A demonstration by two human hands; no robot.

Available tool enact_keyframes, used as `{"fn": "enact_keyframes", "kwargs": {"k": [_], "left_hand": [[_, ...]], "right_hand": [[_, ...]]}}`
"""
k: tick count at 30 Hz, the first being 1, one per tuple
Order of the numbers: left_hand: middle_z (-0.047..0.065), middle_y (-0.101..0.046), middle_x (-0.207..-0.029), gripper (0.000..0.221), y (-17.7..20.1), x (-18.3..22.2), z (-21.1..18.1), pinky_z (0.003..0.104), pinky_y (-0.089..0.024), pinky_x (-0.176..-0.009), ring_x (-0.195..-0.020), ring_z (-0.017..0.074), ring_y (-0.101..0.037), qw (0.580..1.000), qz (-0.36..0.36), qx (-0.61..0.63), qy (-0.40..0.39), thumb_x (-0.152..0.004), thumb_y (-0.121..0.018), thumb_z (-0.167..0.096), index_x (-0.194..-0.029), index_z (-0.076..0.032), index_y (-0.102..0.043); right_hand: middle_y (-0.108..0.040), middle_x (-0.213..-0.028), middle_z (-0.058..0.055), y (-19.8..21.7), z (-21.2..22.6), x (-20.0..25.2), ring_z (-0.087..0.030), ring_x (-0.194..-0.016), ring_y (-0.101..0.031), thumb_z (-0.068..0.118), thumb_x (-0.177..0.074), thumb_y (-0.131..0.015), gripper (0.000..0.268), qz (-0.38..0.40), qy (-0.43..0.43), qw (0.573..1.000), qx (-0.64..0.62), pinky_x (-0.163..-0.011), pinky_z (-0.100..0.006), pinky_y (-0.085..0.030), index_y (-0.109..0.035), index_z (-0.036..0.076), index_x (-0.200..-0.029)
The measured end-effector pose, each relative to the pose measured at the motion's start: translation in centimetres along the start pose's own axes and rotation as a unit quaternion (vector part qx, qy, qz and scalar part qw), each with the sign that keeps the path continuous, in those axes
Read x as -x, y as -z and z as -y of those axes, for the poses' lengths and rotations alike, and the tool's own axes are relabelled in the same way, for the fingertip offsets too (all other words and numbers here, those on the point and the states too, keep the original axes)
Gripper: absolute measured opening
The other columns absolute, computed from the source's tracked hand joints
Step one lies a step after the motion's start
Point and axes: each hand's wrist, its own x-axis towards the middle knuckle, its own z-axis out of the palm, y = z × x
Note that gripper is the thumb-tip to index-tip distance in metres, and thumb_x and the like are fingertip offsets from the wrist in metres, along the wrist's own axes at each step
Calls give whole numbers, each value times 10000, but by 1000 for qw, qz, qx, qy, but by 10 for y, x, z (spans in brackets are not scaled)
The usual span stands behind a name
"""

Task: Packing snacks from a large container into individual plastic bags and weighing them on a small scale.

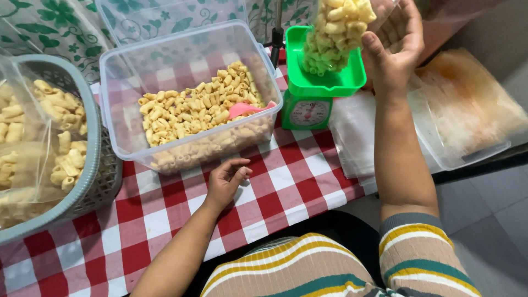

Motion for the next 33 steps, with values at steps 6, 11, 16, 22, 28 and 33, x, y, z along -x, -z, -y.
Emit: {"fn": "enact_keyframes", "kwargs": {"k": [6, 11, 16, 22, 28, 33], "left_hand": [[112, -768, -931, 273, -1, -1, 5, 322, -670, -694, -836, 187, -749, 1000, -3, 5, 4, -975, -666, -243, -1169, -54, -709], [123, -766, -928, 273, 0, -1, 4, 325, -661, -695, -817, 195, -745, 1000, -9, 16, 18, -967, -675, -222, -1175, -47, -707], [128, -778, -917, 297, 3, -2, 9, 318, -640, -661, -739, 197, -748, 1000, -10, 18, 5, -952, -697, -247, -1170, -46, -710], [120, -788, -907, 282, 7, -3, 13, 317, -631, -669, -739, 179, -743, 1000, -8, 25, 2, -943, -708, -239, -1161, -61, -718], [101, -792, -900, 276, 5, -2, 3, 312, -622, -677, -766, 155, -727, 998, -8, 41, 41, -924, -722, -229, -1153, -76, -736], [116, -781, -897, 290, 7, -3, 4, 312, -622, -658, -769, 165, -719, 997, -7, 61, 54, -918, -725, -244, -1151, -71, -737]], "right_hand": [[-524, -1472, -189, 2, 2, -5, -301, -1402, -526, 92, -997, -827, 668, 20, -6, 1000, 10, -1209, -419, -469, -386, 14, -1493], [-634, -1181, -150, -23, 9, -31, -222, -1090, -638, 102, -906, -905, 586, 35, -53, 998, 14, -985, -358, -573, -452, 70, -1277], [-574, -1381, -203, -40, 8, -46, -292, -1291, -590, 1, -894, -896, 694, 64, -31, 997, -12, -1113, -401, -533, -430, 40, -1408], [-591, -1399, -235, -48, -3, -53, -277, -1267, -610, -15, -910, -837, 646, 84, -15, 994, 71, -1080, -338, -523, -473, -29, -1444], [-639, -1305, -153, -62, 12, -92, -178, -1103, -658, 111, -843, -873, 633, 110, -62, 987, 104, -944, -265, -562, -560, -5, -1381], [-678, -1356, -264, -88, 52, -161, -280, -1185, -650, 165, -834, -884, 396, 247, 69, 934, 248, -964, -350, -507, -740, -48, -1135]]}}
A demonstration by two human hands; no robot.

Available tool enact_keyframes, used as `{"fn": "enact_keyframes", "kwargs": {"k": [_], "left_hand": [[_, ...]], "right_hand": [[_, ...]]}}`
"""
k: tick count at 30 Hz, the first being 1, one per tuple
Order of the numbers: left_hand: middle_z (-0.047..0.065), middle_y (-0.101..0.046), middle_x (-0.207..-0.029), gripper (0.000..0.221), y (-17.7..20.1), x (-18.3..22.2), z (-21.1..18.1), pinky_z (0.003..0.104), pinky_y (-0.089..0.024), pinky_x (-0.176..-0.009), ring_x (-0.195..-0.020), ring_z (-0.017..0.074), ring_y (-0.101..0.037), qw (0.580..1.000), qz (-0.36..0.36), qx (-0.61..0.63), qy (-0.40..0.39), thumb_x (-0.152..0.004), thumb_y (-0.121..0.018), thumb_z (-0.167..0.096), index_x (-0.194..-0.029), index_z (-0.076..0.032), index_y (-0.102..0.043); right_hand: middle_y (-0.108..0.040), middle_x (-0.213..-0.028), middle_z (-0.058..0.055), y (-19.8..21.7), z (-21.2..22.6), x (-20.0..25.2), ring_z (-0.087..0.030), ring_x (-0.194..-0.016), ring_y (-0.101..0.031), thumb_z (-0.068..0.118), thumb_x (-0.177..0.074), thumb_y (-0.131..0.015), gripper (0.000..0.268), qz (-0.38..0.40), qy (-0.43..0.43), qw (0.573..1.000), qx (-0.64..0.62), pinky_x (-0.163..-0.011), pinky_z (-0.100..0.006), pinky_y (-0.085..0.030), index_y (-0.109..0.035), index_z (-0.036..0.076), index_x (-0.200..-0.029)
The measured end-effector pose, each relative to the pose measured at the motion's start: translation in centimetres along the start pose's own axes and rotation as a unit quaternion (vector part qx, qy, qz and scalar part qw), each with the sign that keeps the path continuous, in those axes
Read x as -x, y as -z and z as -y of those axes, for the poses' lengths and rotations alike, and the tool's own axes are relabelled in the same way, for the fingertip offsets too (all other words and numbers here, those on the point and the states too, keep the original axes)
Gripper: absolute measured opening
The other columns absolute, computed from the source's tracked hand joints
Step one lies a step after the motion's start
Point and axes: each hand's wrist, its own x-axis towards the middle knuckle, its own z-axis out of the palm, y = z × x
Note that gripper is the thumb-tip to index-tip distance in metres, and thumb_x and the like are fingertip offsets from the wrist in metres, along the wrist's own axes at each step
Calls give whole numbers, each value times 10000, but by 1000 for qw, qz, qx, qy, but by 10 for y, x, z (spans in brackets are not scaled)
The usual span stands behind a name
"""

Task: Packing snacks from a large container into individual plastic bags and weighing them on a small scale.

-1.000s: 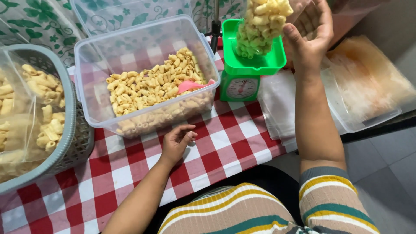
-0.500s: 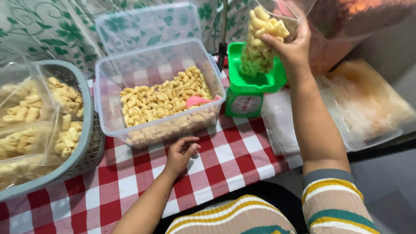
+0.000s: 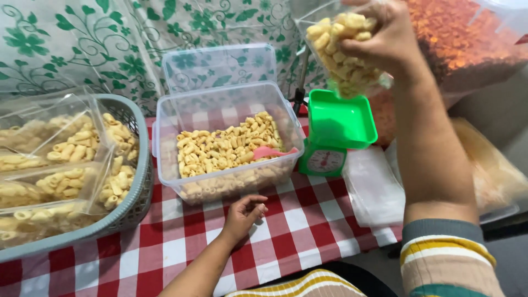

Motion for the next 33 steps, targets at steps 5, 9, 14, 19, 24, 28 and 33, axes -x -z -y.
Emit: {"fn": "enact_keyframes", "kwargs": {"k": [5, 9, 14, 19, 24, 28, 33], "left_hand": [[111, -789, -899, 288, 2, 1, 1, 304, -608, -710, -765, 157, -726, 1000, -3, -17, 1, -920, -723, -255, -1155, -89, -740], [122, -787, -874, 277, 2, -1, 1, 288, -609, -728, -737, 148, -723, 1000, -13, -6, -15, -921, -727, -227, -1146, -67, -735], [123, -792, -910, 284, 4, 3, -9, 279, -610, -742, -770, 149, -746, 1000, -10, -19, 0, -930, -708, -249, -1149, -69, -727], [94, -790, -919, 273, 6, 8, -26, 272, -608, -696, -791, 139, -746, 999, -13, -27, 17, -934, -702, -276, -1150, -112, -732], [94, -796, -912, 269, 7, 8, -26, 260, -604, -659, -791, 131, -742, 999, -17, -32, 18, -936, -701, -293, -1144, -126, -734], [97, -796, -912, 262, 5, 7, -26, 270, -617, -685, -810, 139, -753, 999, -14, -28, 31, -935, -704, -272, -1147, -122, -736], [99, -795, -906, 281, 8, 5, -19, 268, -611, -614, -801, 135, -740, 999, -17, -21, 31, -925, -711, -291, -1145, -119, -742]], "right_hand": [[-798, -1042, 10, -35, 117, -70, -180, -873, -702, 84, -586, -782, 632, 452, -159, 855, 199, -743, -369, -529, -776, 211, -1205], [-822, -1072, 26, -99, 77, -64, -150, -893, -741, 114, -637, -844, 706, 577, -182, 771, 198, -739, -370, -583, -716, 213, -1324], [-826, -1074, -4, -132, 72, -62, -177, -930, -761, 185, -660, -901, 698, 605, -182, 733, 252, -802, -361, -580, -716, 259, -1329], [-813, -1135, -4, -110, 82, -79, -152, -968, -743, 124, -709, -886, 652, 553, -206, 783, 199, -803, -385, -588, -716, 213, -1332], [-723, -1373, 132, -77, 86, -85, -107, -1014, -705, 78, -746, -836, 387, 514, -185, 825, 147, -861, -330, -550, -827, 123, -1131], [-723, -1369, 140, -61, 101, -90, -126, -1024, -697, 28, -748, -785, 377, 492, -206, 834, 143, -830, -343, -559, -843, 134, -1105], [-664, -1450, -18, -29, 71, -81, -189, -1081, -684, 46, -744, -771, 410, 446, -200, 870, 64, -817, -372, -561, -759, -6, -1151]]}}
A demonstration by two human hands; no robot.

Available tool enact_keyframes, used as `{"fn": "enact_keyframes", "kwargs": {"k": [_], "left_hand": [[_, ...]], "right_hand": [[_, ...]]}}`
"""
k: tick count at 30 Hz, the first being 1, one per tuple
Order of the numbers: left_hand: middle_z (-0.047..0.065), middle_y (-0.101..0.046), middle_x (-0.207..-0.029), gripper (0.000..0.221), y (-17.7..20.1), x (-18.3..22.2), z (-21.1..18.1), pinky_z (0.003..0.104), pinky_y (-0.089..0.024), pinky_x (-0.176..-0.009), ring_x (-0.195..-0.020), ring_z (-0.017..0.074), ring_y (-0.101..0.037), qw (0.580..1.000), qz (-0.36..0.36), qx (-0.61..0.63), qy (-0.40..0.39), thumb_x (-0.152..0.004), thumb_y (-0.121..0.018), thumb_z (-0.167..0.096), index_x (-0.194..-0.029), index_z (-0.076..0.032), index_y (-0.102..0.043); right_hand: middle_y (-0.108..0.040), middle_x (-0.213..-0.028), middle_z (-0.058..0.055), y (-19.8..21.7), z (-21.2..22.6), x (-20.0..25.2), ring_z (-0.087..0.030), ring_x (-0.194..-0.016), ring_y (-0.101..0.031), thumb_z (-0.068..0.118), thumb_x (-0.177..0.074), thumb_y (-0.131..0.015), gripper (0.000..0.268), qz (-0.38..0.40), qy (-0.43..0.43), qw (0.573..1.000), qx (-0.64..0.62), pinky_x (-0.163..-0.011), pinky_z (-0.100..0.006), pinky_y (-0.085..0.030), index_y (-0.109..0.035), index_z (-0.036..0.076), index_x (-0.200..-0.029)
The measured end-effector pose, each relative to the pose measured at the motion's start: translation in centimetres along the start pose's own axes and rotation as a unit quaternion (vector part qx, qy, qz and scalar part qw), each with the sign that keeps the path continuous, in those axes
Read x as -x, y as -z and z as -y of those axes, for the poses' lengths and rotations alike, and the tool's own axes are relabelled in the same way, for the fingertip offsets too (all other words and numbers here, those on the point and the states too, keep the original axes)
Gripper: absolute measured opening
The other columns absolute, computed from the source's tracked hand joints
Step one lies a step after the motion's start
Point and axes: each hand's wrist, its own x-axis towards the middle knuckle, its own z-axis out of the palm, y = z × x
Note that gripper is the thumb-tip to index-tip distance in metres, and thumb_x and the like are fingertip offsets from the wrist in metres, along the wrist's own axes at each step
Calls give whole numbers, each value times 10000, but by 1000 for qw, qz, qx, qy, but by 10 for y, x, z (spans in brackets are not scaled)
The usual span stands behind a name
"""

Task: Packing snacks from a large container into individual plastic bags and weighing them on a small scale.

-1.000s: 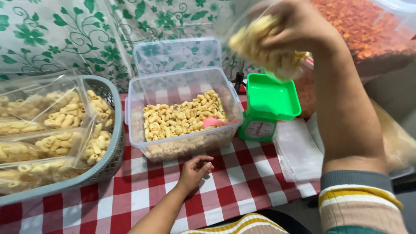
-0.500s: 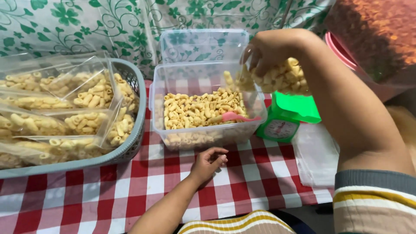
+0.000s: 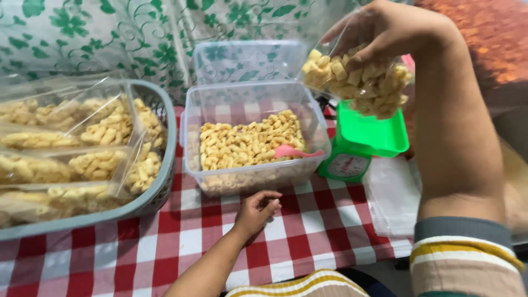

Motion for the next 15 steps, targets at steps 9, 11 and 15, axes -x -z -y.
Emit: {"fn": "enact_keyframes", "kwargs": {"k": [9, 11, 15], "left_hand": [[81, -784, -849, 260, 0, -6, 10, 277, -590, -643, -683, 130, -682, 999, -1, 9, -46, -933, -705, -241, -1125, -70, -748], [87, -789, -848, 260, 0, -6, 10, 279, -595, -662, -696, 139, -693, 1000, -9, 5, -25, -929, -711, -244, -1122, -75, -754], [102, -787, -845, 267, 1, -6, 10, 278, -593, -635, -674, 142, -687, 999, -13, 12, -31, -934, -705, -231, -1132, -58, -754]], "right_hand": [[-711, -1216, -60, -62, -96, 62, -114, -1069, -699, 179, -718, -847, 754, -325, 126, 856, -381, -933, -256, -620, -594, 41, -1414], [-724, -1239, -73, -88, -90, 70, -156, -1112, -715, 239, -752, -854, 690, -393, 112, 807, -426, -997, -338, -611, -603, 86, -1376], [-682, -1331, -143, -145, -161, 37, -155, -1141, -682, 138, -787, -857, 709, -439, 137, 761, -458, -1015, -308, -592, -562, 30, -1422]]}}
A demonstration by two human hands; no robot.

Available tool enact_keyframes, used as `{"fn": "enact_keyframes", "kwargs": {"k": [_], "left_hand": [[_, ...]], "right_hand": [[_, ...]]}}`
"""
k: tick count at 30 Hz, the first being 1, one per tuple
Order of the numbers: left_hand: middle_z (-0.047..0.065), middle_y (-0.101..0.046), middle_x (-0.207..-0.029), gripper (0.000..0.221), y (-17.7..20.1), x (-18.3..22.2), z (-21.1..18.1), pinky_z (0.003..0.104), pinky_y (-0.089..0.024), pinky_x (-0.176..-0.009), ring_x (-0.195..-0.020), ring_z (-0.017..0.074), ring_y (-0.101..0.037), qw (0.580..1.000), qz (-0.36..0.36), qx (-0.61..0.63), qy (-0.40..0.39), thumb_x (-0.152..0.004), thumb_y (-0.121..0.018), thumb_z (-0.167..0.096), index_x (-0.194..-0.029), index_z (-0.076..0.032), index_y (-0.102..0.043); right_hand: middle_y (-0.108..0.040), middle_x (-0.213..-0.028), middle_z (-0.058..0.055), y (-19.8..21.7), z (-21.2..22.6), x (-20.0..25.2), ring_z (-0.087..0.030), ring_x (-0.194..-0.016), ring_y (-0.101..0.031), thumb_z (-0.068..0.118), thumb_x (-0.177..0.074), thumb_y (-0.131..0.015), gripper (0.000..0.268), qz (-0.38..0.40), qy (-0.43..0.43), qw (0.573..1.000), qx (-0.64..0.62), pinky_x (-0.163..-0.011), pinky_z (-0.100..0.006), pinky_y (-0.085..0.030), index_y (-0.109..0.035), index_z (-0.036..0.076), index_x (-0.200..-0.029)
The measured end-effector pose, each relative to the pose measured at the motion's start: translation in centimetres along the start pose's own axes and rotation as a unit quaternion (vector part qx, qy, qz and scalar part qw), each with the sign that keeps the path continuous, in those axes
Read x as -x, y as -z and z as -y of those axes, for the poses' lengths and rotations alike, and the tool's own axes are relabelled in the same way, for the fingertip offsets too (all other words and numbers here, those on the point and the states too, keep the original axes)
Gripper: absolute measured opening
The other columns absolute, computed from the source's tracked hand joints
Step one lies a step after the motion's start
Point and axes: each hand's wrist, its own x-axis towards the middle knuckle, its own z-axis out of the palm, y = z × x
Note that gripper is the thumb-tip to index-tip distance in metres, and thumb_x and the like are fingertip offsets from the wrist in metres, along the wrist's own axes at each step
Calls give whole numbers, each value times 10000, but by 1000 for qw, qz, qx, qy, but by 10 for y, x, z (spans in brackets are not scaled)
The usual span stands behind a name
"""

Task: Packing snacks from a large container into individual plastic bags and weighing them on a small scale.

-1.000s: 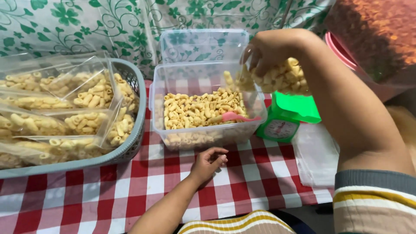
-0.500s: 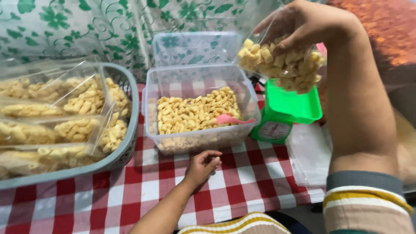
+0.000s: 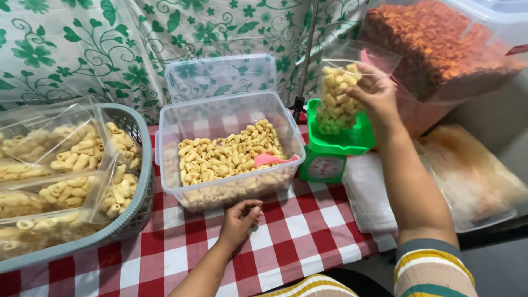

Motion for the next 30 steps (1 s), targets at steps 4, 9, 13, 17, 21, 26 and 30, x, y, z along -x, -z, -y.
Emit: {"fn": "enact_keyframes", "kwargs": {"k": [4, 9, 13, 17, 21, 26, 30], "left_hand": [[123, -781, -864, 293, 1, -1, -1, 297, -608, -597, -687, 168, -704, 999, -23, 9, 34, -932, -694, -240, -1146, -46, -746], [126, -782, -870, 289, 2, -1, 3, 305, -622, -615, -696, 171, -709, 1000, -20, 4, 20, -936, -692, -228, -1148, -39, -740], [125, -774, -858, 275, 2, -1, 4, 299, -612, -615, -693, 165, -703, 1000, -18, 8, 12, -937, -694, -216, -1141, -38, -740], [126, -770, -850, 271, 2, -1, 5, 295, -608, -651, -698, 166, -699, 1000, -14, 5, -2, -941, -693, -212, -1142, -36, -737], [123, -771, -855, 270, 2, 0, 1, 301, -606, -658, -710, 167, -701, 1000, -13, 6, 4, -937, -695, -209, -1143, -39, -737], [184, -788, -819, 272, 1, -8, 28, 307, -659, -610, -696, 191, -749, 999, -5, 30, -17, -931, -733, -135, -1175, -16, -756], [181, -786, -832, 273, 2, -10, 36, 297, -653, -609, -699, 185, -746, 999, 17, 38, 4, -929, -729, -115, -1178, -5, -749]], "right_hand": [[-689, -1269, -107, 11, -20, 5, -144, -1129, -684, 56, -831, -817, 602, -12, -25, 1000, 13, -952, -273, -607, -570, 81, -1379], [-659, -1333, -200, -3, 4, 16, -238, -1299, -654, 81, -784, -850, 706, -15, -28, 999, 1, -1031, -333, -616, -527, 53, -1411], [-607, -1415, -210, 0, 3, 20, -228, -1298, -622, 98, -797, -836, 791, -12, -2, 1000, -11, -1070, -312, -574, -459, 28, -1489], [-562, -1455, -190, 1, 6, 30, -273, -1336, -612, 133, -827, -841, 833, -36, 22, 999, -12, -1095, -364, -572, -376, 43, -1511], [-344, -1601, -161, -15, 31, 82, -312, -1470, -414, 175, -894, -879, 916, -107, 110, 983, 102, -1153, -449, -430, -267, 215, -1576], [-697, -1120, -104, -58, -7, 226, -77, -970, -662, 230, -908, -742, 352, -155, 61, 985, 38, -866, -177, -539, -652, 85, -1216], [-778, -754, -37, -117, -54, 260, -208, -641, -736, 260, -741, -896, 196, 52, 33, 990, 128, -636, -291, -584, -833, 124, -868]]}}
